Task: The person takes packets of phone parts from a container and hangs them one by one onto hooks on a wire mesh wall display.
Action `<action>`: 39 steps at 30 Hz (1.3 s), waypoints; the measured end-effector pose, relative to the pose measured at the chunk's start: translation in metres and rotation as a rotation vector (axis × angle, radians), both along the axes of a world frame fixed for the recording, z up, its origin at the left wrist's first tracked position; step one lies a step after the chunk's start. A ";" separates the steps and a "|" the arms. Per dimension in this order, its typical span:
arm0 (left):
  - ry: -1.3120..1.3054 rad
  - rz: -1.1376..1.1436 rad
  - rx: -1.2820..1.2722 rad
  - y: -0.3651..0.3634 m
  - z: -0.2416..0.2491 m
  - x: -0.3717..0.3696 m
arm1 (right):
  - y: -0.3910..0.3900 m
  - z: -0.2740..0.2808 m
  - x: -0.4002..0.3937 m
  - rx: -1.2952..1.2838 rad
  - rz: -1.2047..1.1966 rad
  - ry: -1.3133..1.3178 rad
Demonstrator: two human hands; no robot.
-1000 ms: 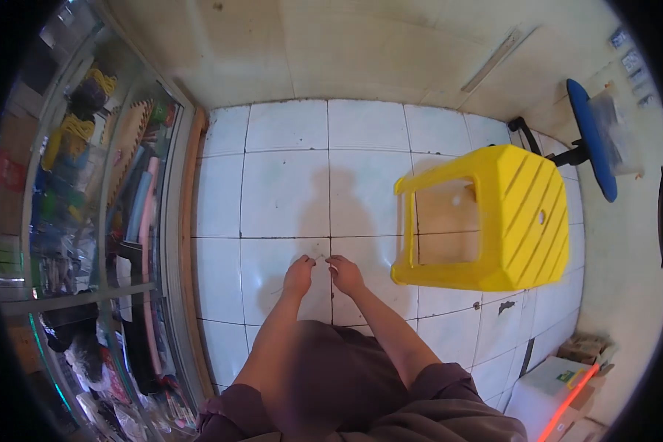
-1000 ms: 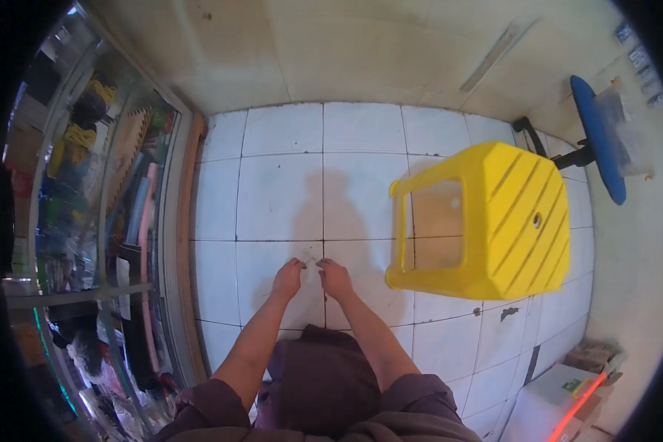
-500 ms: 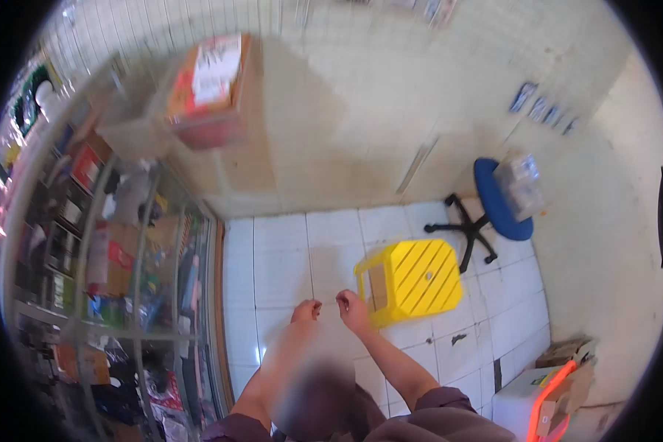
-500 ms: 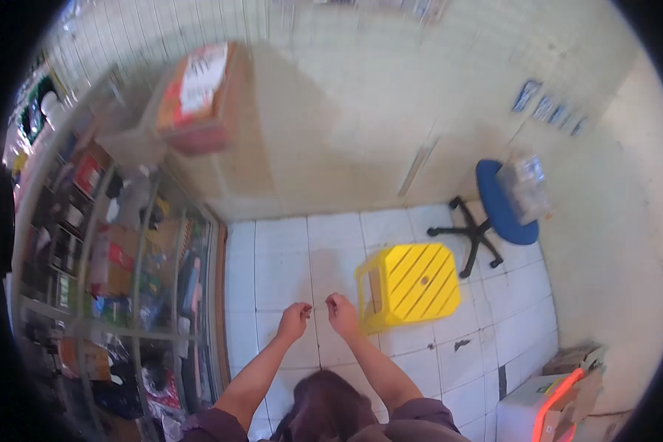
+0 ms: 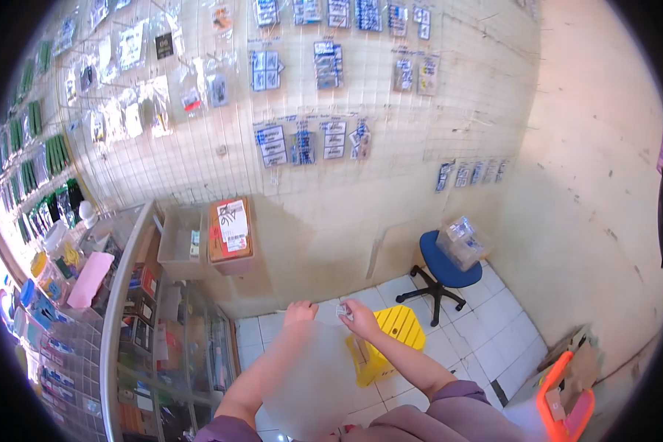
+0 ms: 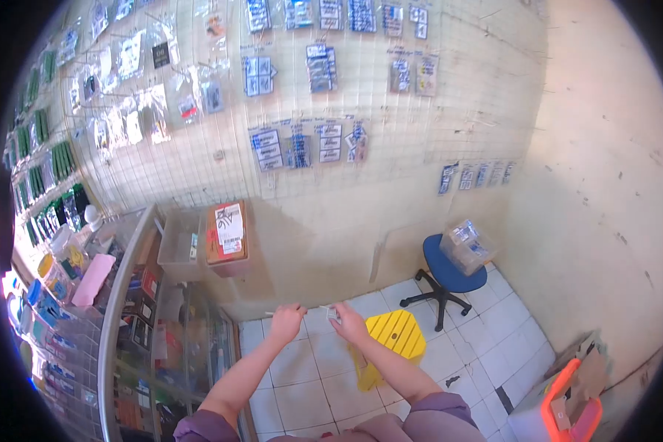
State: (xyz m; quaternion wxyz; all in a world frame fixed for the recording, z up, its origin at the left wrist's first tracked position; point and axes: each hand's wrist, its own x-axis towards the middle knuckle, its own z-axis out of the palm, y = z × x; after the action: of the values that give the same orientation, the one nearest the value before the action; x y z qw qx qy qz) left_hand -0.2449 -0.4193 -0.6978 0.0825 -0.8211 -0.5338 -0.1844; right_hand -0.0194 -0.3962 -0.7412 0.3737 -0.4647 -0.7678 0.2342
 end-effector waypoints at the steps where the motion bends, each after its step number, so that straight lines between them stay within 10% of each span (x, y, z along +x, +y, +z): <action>1: 0.004 -0.011 0.015 0.003 0.020 0.003 | -0.007 0.037 -0.002 0.174 -0.031 -0.080; 8: 0.109 -0.176 0.262 0.021 0.124 0.046 | 0.005 0.120 0.011 0.493 -0.081 -0.412; 19: 0.241 -0.197 0.482 0.099 0.217 0.113 | 0.138 0.184 0.062 0.705 -0.031 -0.241; 24: -0.084 -0.452 0.597 0.139 0.260 0.149 | 0.225 0.239 0.084 0.662 -0.023 -0.118; 39: -0.660 -0.277 0.671 0.332 0.358 0.151 | 0.375 0.429 0.066 0.877 -0.013 0.437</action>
State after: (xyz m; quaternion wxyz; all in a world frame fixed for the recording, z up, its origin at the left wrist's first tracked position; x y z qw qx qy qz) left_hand -0.0943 -0.0876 -0.3395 0.1439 -0.7103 -0.3283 -0.6058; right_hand 0.0465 -0.0213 -0.3126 0.6880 -0.2083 -0.6949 -0.0216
